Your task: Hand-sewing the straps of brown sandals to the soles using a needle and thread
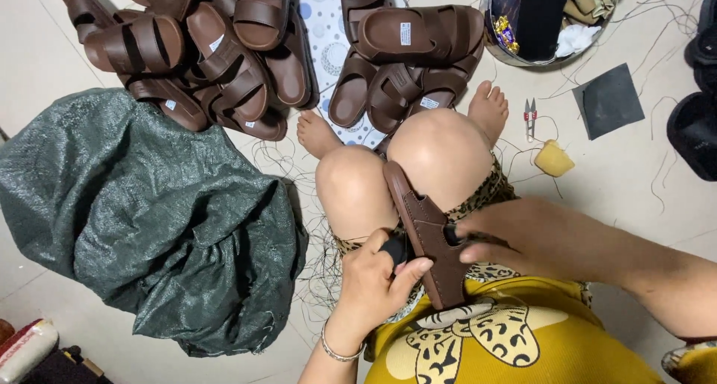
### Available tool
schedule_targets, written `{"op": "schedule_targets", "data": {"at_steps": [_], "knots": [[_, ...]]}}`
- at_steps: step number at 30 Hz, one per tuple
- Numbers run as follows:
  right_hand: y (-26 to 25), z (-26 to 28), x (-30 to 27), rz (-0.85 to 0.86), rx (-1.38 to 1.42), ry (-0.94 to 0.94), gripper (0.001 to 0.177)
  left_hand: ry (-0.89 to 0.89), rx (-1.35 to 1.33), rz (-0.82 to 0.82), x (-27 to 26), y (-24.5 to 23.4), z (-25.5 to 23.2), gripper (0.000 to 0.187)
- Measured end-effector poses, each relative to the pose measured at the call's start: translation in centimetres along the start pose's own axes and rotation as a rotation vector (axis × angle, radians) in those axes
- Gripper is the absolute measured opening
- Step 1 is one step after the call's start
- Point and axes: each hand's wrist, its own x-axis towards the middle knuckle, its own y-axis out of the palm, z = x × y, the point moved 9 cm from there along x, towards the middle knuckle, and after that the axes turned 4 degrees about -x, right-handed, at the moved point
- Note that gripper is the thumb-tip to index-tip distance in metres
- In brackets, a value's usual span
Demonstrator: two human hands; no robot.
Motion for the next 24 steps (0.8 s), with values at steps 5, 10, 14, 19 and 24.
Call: {"op": "schedule_targets", "data": {"at_steps": [5,10,14,19,24], "knots": [[-3.1,4.7,-1.6,-0.255,0.455,-0.64,0.012,0.037,0.022,0.0,0.3,0.1,-0.5,0.049],[-2.5,5.6,0.6,-0.191,0.844,-0.879,0.027,0.081,0.094,0.006,0.3,0.0,-0.6,0.039],[-4.3,1.6,1.5,-0.465,0.801,-0.672,0.023,0.097,0.046,0.054,0.0,0.0,-0.6,0.045],[-4.4,0.6,1.4,-0.376,0.896,-0.644,0.032,0.16,0.051,0.053,0.1,0.5,-1.0,0.044],[-3.9,4.8,0.9,-0.201,1.096,-0.864,0.033,0.119,0.025,0.063,0.2,0.3,-0.9,0.043]]}}
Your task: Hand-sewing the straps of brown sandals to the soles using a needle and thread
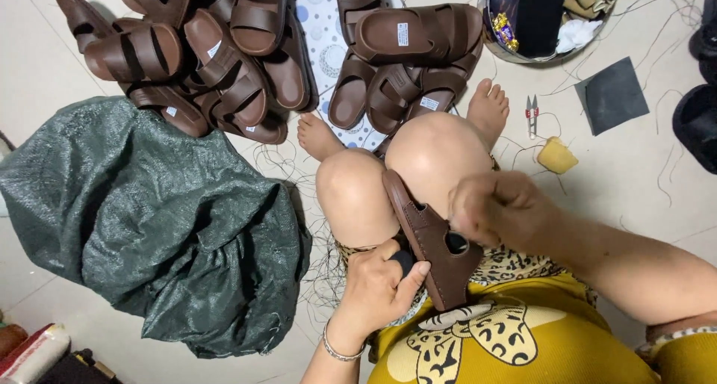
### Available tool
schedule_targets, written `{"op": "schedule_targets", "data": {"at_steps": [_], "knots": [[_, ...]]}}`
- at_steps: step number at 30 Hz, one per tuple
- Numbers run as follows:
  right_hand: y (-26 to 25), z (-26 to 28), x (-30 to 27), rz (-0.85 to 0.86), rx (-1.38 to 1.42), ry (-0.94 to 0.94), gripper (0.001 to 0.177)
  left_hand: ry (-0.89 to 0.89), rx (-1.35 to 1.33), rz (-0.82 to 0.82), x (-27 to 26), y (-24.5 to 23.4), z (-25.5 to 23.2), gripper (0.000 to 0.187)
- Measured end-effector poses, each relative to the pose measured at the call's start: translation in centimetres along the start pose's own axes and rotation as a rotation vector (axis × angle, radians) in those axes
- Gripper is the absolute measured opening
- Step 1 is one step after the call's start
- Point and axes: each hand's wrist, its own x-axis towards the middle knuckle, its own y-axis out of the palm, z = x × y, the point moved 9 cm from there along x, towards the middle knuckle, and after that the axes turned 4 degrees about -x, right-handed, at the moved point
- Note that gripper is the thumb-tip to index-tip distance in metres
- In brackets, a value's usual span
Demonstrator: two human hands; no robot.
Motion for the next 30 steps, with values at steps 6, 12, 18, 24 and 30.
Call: {"op": "schedule_targets", "data": {"at_steps": [6,12,18,24,30], "knots": [[-7.1,-4.5,-2.1,-0.194,-0.779,0.129,0.049,-0.214,-0.237,0.096,-2.4,1.7,2.6,0.048],[-15.8,5.6,-4.3,-0.553,-1.407,0.164,0.051,-0.725,-1.187,-0.266,-10.5,-4.1,14.3,0.048],[-5.3,1.2,-3.3,0.003,-1.284,0.441,0.02,-0.299,-0.099,-0.648,-3.6,-10.7,5.6,0.038],[0.3,0.8,-1.8,0.296,-1.45,0.053,0.066,-0.316,-0.362,0.097,2.1,-2.3,2.7,0.086],[0.9,1.8,-0.7,0.33,-1.46,0.071,0.055,-0.218,-0.202,0.194,2.8,-1.7,2.6,0.089]]}}
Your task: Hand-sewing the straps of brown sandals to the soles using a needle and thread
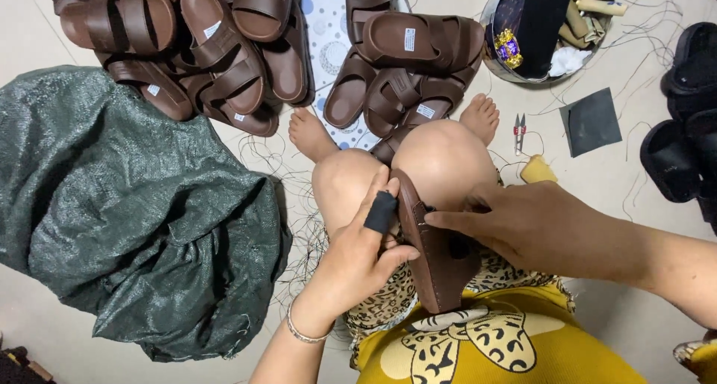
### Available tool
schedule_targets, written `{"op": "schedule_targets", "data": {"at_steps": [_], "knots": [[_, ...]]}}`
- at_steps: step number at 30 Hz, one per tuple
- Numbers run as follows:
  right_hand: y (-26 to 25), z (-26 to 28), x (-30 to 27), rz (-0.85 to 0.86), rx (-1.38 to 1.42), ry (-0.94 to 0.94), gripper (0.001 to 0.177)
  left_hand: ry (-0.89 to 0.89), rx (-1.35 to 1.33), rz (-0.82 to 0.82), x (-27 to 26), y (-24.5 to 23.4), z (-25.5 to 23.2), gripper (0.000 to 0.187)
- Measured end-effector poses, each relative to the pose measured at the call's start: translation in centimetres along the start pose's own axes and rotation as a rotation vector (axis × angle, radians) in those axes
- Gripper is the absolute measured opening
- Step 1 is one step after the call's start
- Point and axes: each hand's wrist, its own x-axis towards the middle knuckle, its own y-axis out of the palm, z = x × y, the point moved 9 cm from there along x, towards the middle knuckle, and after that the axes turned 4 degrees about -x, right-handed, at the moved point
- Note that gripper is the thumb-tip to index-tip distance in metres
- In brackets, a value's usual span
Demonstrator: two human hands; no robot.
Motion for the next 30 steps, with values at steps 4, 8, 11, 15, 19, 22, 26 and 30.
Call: {"op": "schedule_targets", "data": {"at_steps": [4,8,11,15,19,22,26,30], "knots": [[-0.1,0.7,-0.1,0.032,-0.122,-0.017,0.077,0.12,0.084,-0.058,0.1,0.0,-0.1,0.089],[1.0,0.9,-0.1,0.237,-0.237,0.104,0.076,0.147,0.132,-0.094,0.1,0.2,-0.4,0.089],[1.5,1.1,0.1,0.284,-0.313,0.108,0.077,0.162,0.161,-0.133,0.2,0.2,-0.5,0.088],[1.8,1.0,0.9,0.178,-0.309,0.014,0.071,0.185,0.178,-0.169,0.1,0.0,-0.4,0.088],[1.3,3.6,3.5,0.009,-0.557,-0.222,0.011,0.219,0.152,-0.196,0.0,-0.1,0.2,0.086],[0.5,4.8,3.4,-0.25,-0.615,-0.3,0.009,0.285,0.172,-0.271,-0.5,0.4,0.5,0.091],[-0.1,0.8,2.3,-0.323,-0.15,-0.042,0.032,0.21,0.396,-0.425,-2.0,-0.6,1.2,0.053],[-0.2,0.3,2.2,-0.189,0.009,-0.01,0.038,0.182,-1.211,-0.02,-3.5,-1.0,0.8,0.019]]}}
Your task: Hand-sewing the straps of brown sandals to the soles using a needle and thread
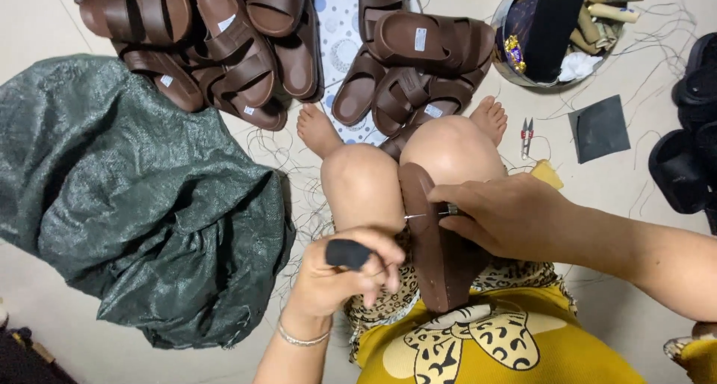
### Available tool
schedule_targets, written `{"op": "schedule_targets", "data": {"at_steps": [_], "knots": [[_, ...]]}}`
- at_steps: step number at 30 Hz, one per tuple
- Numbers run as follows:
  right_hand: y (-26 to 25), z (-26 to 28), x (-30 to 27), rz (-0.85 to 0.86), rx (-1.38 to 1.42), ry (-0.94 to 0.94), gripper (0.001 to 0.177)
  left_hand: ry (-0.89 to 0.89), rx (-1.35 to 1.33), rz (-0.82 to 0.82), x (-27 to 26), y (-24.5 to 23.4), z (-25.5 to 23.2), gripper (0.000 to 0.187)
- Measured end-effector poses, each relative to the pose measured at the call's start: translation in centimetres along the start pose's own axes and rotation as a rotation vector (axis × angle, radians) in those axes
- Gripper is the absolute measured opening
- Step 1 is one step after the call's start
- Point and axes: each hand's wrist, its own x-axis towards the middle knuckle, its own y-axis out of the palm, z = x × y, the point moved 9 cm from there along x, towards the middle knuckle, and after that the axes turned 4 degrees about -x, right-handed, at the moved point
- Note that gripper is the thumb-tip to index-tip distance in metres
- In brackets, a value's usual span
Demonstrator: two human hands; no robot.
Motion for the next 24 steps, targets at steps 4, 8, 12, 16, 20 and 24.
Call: {"op": "schedule_targets", "data": {"at_steps": [4,8,12,16,20,24], "knots": [[-0.4,-0.1,0.0,-0.026,0.017,0.065,0.038,-0.021,0.523,-0.201,1.1,0.1,1.1,0.007],[0.5,-3.5,-3.6,0.261,-0.179,0.021,0.033,-0.096,1.485,-0.192,1.5,1.5,2.5,0.013],[-6.4,-8.5,-7.5,0.128,0.111,0.302,0.07,0.14,1.333,-0.371,1.0,0.2,-2.5,0.028],[0.6,-7.5,-6.6,0.459,0.345,0.679,0.056,0.215,1.106,-0.466,-0.4,-1.0,-2.7,0.023],[-2.1,0.9,-1.3,0.164,0.979,0.001,0.008,0.202,0.774,-0.594,-1.9,-3.1,-2.9,0.03],[-3.1,1.3,-3.8,0.383,0.674,0.123,0.017,0.138,0.623,-0.666,-3.1,-5.1,-2.1,0.035]]}}
